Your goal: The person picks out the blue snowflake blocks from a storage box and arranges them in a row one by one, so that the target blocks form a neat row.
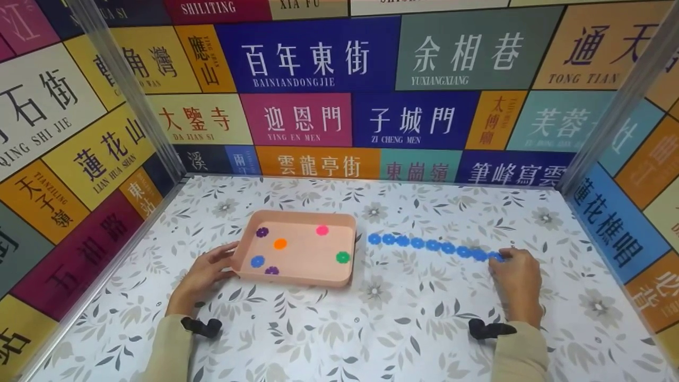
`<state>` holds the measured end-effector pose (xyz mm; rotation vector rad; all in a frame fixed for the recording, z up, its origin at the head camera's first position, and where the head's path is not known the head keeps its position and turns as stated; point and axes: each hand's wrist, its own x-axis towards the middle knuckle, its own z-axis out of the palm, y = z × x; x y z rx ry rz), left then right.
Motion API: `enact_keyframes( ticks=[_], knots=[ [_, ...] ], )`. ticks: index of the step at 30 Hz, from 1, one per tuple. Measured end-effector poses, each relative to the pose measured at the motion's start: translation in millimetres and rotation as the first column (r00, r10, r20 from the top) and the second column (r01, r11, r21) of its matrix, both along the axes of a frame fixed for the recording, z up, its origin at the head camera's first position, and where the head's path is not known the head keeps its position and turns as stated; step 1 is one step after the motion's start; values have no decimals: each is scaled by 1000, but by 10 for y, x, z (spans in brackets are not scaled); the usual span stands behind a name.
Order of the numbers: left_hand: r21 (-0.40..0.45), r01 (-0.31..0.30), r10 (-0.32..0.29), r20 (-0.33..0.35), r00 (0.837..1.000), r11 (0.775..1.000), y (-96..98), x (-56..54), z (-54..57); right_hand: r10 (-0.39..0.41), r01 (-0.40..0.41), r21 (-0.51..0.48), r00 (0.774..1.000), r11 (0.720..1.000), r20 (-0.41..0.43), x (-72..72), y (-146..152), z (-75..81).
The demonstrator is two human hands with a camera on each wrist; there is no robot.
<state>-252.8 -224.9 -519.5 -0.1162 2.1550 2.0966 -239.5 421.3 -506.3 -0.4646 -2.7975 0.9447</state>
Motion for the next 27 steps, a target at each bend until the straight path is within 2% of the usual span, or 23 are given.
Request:
enact_keyframes(
  ticks=[4, 8, 16, 19, 23, 27],
  knots=[
    [-16, -4, 4, 5, 1000, 1000, -4, 1, 7, 16, -16, 6, 999, 1000, 35, 15, -29, 106],
    [-37, -13, 15, 29, 999, 999, -14, 0, 18, 59, -60, 30, 997, 998, 44, 13, -127, 327],
    [-40, -8, 10, 31, 999, 999, -26, 5, 9, 126, -130, -29, 984, 991, -126, 41, -534, 775],
    [-56, -4, 6, 31, 999, 998, -24, 5, 7, 147, -161, -50, 968, 986, -205, 70, -697, 886],
    [-54, 0, 1, 24, 1000, 999, -15, 3, 6, 197, -230, -70, 927, 971, -318, 97, -925, 986],
    [-31, 3, -3, 3, 1000, 999, -5, -8, -3, 254, -312, -96, 887, 945, -386, 105, -1137, 1019]
  ],
)
